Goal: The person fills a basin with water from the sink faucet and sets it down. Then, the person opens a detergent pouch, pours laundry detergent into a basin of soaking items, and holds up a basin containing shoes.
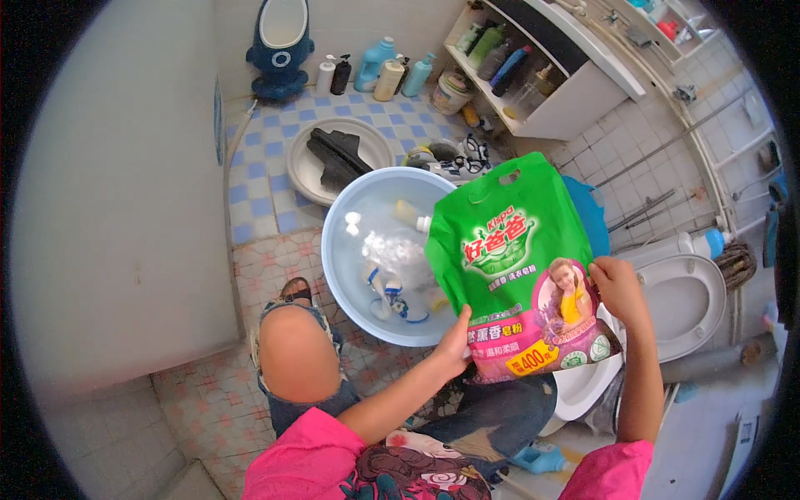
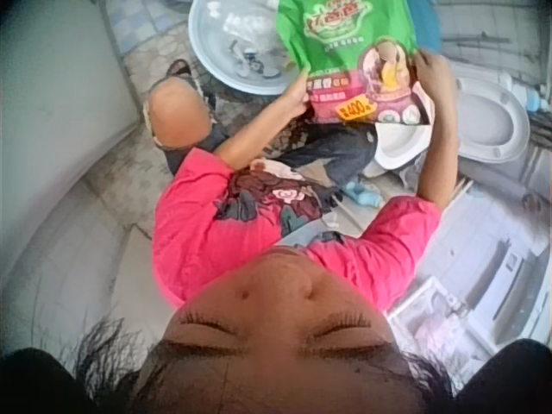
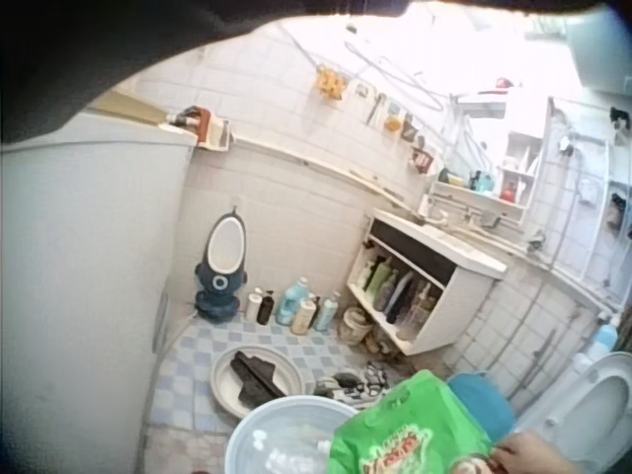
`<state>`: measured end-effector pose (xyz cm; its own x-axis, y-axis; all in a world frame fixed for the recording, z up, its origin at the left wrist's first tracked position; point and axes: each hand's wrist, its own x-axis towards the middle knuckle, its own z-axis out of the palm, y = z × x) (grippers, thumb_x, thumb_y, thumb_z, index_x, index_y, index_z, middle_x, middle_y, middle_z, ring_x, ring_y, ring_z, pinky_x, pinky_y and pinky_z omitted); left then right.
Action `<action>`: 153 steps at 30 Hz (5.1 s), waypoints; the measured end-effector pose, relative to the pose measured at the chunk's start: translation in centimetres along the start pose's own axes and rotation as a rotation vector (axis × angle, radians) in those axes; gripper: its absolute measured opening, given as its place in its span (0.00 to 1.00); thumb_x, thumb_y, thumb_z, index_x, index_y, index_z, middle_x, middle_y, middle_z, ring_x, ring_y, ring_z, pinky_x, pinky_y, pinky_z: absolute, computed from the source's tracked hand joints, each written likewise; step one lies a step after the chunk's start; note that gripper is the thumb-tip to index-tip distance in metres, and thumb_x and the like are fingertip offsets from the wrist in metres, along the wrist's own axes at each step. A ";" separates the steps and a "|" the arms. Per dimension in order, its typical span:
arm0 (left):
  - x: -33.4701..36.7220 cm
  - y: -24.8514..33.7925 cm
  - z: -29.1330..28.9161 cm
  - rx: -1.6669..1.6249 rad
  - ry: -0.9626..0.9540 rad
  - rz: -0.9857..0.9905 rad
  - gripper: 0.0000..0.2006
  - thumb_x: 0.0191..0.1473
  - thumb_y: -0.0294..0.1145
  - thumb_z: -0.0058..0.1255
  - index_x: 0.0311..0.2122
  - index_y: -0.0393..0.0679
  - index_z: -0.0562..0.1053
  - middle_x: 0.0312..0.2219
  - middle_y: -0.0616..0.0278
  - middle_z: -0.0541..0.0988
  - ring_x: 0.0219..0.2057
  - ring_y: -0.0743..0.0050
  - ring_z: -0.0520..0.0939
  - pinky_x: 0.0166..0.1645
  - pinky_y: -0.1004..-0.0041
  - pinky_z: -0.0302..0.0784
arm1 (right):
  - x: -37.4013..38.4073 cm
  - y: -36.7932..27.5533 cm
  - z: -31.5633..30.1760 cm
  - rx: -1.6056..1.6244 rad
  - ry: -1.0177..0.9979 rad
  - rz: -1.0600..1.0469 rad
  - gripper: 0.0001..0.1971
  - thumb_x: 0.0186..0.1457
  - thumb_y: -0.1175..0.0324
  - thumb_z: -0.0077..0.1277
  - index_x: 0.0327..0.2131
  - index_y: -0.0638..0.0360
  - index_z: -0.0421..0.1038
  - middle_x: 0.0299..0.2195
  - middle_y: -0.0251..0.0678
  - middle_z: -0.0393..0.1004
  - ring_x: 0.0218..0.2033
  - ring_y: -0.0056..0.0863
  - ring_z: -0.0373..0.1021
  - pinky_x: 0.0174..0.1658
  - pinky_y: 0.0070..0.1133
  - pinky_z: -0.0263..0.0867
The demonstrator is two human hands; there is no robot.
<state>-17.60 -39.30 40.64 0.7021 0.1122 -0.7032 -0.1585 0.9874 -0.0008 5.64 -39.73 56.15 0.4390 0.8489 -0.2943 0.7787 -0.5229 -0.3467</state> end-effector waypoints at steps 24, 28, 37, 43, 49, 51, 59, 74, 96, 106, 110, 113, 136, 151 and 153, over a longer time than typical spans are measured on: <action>-0.5 4.7 0.2 0.544 0.201 0.308 0.26 0.55 0.49 0.30 0.42 0.32 0.65 0.37 0.54 0.72 0.37 0.73 0.72 0.43 0.74 0.64 | -2.3 6.1 6.5 0.794 0.023 0.311 0.11 0.52 0.69 0.39 0.21 0.64 0.64 0.15 0.28 0.63 0.17 0.15 0.61 0.20 0.15 0.60; -0.5 5.4 -0.5 0.714 0.251 0.442 0.27 0.55 0.49 0.30 0.36 0.30 0.69 0.32 0.54 0.75 0.34 0.71 0.74 0.40 0.74 0.65 | -2.6 6.2 8.7 0.981 0.038 0.311 0.10 0.52 0.69 0.39 0.21 0.62 0.64 0.15 0.27 0.63 0.16 0.15 0.60 0.19 0.15 0.59; -2.7 6.4 2.2 0.990 0.312 0.658 0.27 0.55 0.49 0.29 0.33 0.30 0.69 0.28 0.50 0.75 0.31 0.64 0.75 0.37 0.71 0.66 | -3.3 8.2 12.6 1.191 0.059 0.234 0.10 0.53 0.71 0.36 0.22 0.61 0.64 0.17 0.26 0.63 0.17 0.13 0.58 0.21 0.13 0.56; -4.2 7.3 3.7 1.307 0.340 0.769 0.25 0.54 0.48 0.30 0.30 0.31 0.70 0.24 0.42 0.74 0.31 0.49 0.74 0.36 0.66 0.65 | -4.0 6.9 12.9 1.276 0.037 0.218 0.10 0.54 0.71 0.34 0.31 0.62 0.66 0.25 0.30 0.69 0.24 0.16 0.66 0.27 0.14 0.63; -4.5 7.4 3.2 1.298 0.381 0.857 0.24 0.54 0.46 0.30 0.30 0.31 0.69 0.23 0.42 0.73 0.30 0.47 0.74 0.35 0.64 0.66 | -3.3 6.8 11.9 1.574 -0.018 0.236 0.14 0.54 0.66 0.34 0.42 0.61 0.62 0.35 0.33 0.68 0.32 0.20 0.67 0.35 0.18 0.63; -4.7 7.3 3.5 1.285 0.389 0.966 0.24 0.54 0.46 0.31 0.29 0.31 0.69 0.22 0.42 0.73 0.29 0.48 0.75 0.34 0.65 0.66 | -2.4 7.3 10.8 1.605 0.017 0.195 0.19 0.55 0.61 0.34 0.47 0.61 0.56 0.43 0.36 0.63 0.39 0.26 0.64 0.40 0.24 0.62; -4.2 8.3 1.9 1.302 0.425 0.938 0.24 0.54 0.45 0.32 0.25 0.30 0.69 0.19 0.42 0.72 0.24 0.50 0.74 0.30 0.64 0.65 | 2.4 -1.9 0.0 0.434 0.870 -0.249 0.29 0.45 0.61 0.48 0.50 0.57 0.52 0.51 0.43 0.53 0.55 0.40 0.45 0.55 0.32 0.42; -3.9 8.5 4.5 1.351 0.474 0.948 0.22 0.53 0.45 0.33 0.26 0.33 0.70 0.19 0.42 0.72 0.25 0.47 0.74 0.30 0.63 0.66 | 12.6 -7.8 -1.0 0.573 0.442 -0.640 0.12 0.41 0.64 0.53 0.26 0.64 0.70 0.24 0.42 0.70 0.27 0.38 0.67 0.31 0.26 0.62; -1.1 14.9 7.0 1.535 0.927 1.448 0.18 0.51 0.42 0.38 0.25 0.34 0.70 0.18 0.44 0.71 0.23 0.46 0.73 0.26 0.62 0.65 | 18.2 -8.8 -3.4 0.889 0.559 -1.112 0.06 0.42 0.71 0.52 0.24 0.64 0.70 0.20 0.38 0.70 0.21 0.26 0.67 0.26 0.18 0.61; -1.3 17.0 2.3 0.338 0.586 1.226 0.17 0.50 0.47 0.40 0.26 0.41 0.70 0.15 0.66 0.68 0.16 0.73 0.67 0.21 0.73 0.62 | 21.3 -7.5 5.3 0.978 0.363 -1.159 0.06 0.42 0.70 0.53 0.24 0.64 0.70 0.20 0.38 0.70 0.21 0.28 0.67 0.26 0.20 0.61; -1.9 17.5 1.3 -0.125 0.250 0.985 0.15 0.50 0.43 0.40 0.26 0.39 0.65 0.16 0.65 0.62 0.13 0.74 0.59 0.23 0.73 0.61 | 21.7 -8.2 10.2 0.940 0.294 -1.125 0.07 0.42 0.70 0.52 0.24 0.64 0.71 0.21 0.40 0.70 0.23 0.33 0.68 0.26 0.22 0.61; -1.6 17.9 2.0 -0.250 0.145 0.949 0.13 0.48 0.40 0.42 0.27 0.37 0.64 0.16 0.61 0.63 0.13 0.75 0.59 0.23 0.74 0.62 | 22.7 -7.9 13.5 0.957 0.247 -1.079 0.07 0.42 0.69 0.53 0.24 0.63 0.71 0.22 0.40 0.71 0.23 0.34 0.68 0.27 0.23 0.62; 1.4 19.2 2.0 0.156 0.468 1.258 0.12 0.38 0.15 0.42 0.29 0.37 0.56 0.19 0.58 0.64 0.17 0.74 0.66 0.16 0.80 0.58 | 19.3 -8.9 17.3 0.918 0.188 -1.024 0.07 0.43 0.67 0.51 0.25 0.60 0.71 0.24 0.40 0.71 0.26 0.37 0.68 0.29 0.26 0.63; 2.2 18.0 2.7 0.704 0.703 1.100 0.12 0.46 0.36 0.46 0.32 0.44 0.60 0.22 0.65 0.64 0.19 0.79 0.64 0.17 0.81 0.58 | 18.6 -8.6 18.4 0.926 0.186 -1.038 0.08 0.43 0.67 0.51 0.26 0.61 0.71 0.25 0.40 0.71 0.27 0.39 0.68 0.29 0.27 0.63; 2.1 18.0 2.4 0.790 0.773 1.169 0.12 0.45 0.37 0.48 0.31 0.43 0.62 0.23 0.64 0.66 0.20 0.78 0.66 0.18 0.80 0.60 | 18.2 -8.8 18.2 0.952 0.174 -1.043 0.08 0.43 0.67 0.51 0.26 0.62 0.71 0.25 0.41 0.71 0.27 0.39 0.68 0.29 0.27 0.63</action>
<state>-17.34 -21.01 40.88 -0.0814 0.9703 -0.2278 0.2223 0.2405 0.9449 -1.36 -21.06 37.62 -0.0363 0.8333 0.5517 0.2118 0.5459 -0.8106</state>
